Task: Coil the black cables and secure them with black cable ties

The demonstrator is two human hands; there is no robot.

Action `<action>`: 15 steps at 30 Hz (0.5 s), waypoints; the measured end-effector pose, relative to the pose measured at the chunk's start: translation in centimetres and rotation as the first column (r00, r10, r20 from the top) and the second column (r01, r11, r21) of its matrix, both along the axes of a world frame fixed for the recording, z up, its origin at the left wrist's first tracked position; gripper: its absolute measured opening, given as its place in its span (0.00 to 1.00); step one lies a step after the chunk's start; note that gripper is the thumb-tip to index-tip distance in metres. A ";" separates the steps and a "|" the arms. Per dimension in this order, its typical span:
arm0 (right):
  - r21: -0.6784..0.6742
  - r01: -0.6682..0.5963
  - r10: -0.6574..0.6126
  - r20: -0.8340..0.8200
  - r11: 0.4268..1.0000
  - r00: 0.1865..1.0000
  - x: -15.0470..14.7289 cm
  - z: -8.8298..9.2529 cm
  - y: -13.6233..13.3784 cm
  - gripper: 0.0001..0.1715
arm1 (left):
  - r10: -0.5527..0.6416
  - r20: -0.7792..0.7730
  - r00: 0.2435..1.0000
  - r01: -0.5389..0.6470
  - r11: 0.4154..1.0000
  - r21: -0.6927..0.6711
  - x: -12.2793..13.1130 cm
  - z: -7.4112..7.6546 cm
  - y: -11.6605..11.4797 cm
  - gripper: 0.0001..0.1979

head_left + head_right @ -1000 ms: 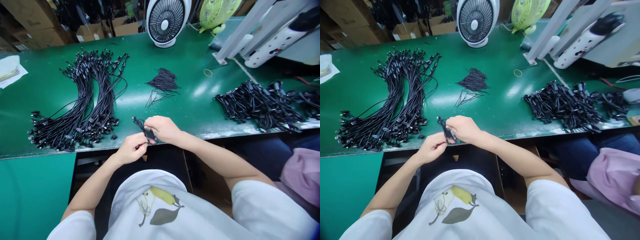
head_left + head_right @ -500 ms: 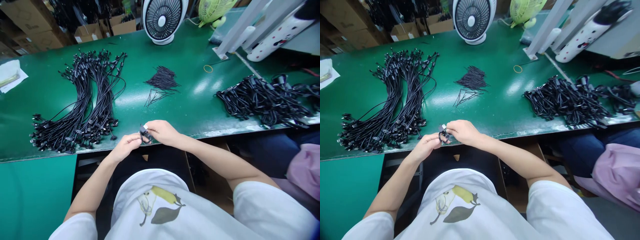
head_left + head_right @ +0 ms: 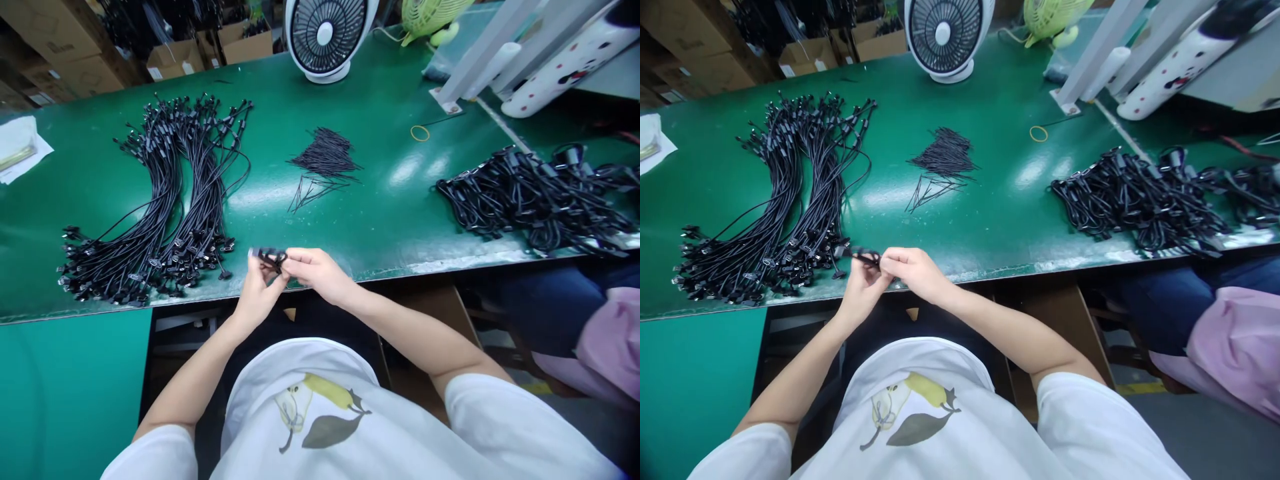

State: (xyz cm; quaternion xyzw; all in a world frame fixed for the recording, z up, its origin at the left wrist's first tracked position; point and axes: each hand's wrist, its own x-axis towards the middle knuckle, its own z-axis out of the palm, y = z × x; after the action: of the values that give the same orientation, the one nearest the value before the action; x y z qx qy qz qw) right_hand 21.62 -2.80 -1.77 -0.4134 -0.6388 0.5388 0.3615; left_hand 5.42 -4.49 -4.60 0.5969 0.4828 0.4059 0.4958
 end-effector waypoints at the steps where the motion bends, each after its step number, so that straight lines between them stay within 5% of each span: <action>1: -0.162 -0.064 0.045 -0.117 0.985 0.992 -0.1 -0.1 -0.1 0.17 | 0.015 -0.041 0.999 -0.012 0.997 0.071 -0.2 0.2 0.0 0.17; 3: -0.308 -0.133 0.064 -0.224 0.942 0.973 -0.1 -0.2 -0.2 0.19 | -0.016 -0.158 0.987 0.045 0.983 0.180 -0.5 0.8 0.2 0.15; 4: -0.275 -0.111 0.060 -0.187 0.955 0.981 0.1 -0.2 -0.3 0.20 | -0.062 -0.205 0.977 0.100 0.979 0.180 -0.7 1.1 0.4 0.13; 6: -0.005 0.029 -0.029 0.043 1.000 0.999 0.9 0.0 -0.4 0.22 | -0.155 -0.198 0.968 0.173 0.982 0.073 -0.9 1.6 0.6 0.13; 8: 0.405 0.112 -0.248 0.299 0.907 0.921 1.9 0.6 -0.3 0.24 | -0.201 -0.078 0.977 0.195 0.978 -0.078 -0.9 1.8 0.9 0.16; 11: 0.740 -0.149 -0.399 0.508 0.656 0.763 3.3 1.2 0.6 0.27 | -0.254 0.039 0.966 0.257 0.948 -0.186 -0.7 1.6 1.1 0.17; 13: 0.706 -0.418 -0.324 0.662 0.572 0.676 3.7 1.1 1.4 0.30 | -0.293 0.086 0.952 0.305 0.924 -0.230 -0.5 1.4 1.2 0.17; 15: 0.616 -0.561 -0.263 0.768 0.553 0.585 4.0 0.2 2.1 0.33 | -0.299 0.158 0.941 0.334 0.894 -0.298 -0.4 1.6 1.3 0.19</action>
State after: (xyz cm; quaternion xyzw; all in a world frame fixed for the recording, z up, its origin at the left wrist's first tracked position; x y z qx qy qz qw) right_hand 25.61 -0.74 -1.52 -0.3244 -0.9364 -0.0343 0.1291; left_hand 5.04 -3.21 -3.05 0.5562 0.4110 0.2678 0.6708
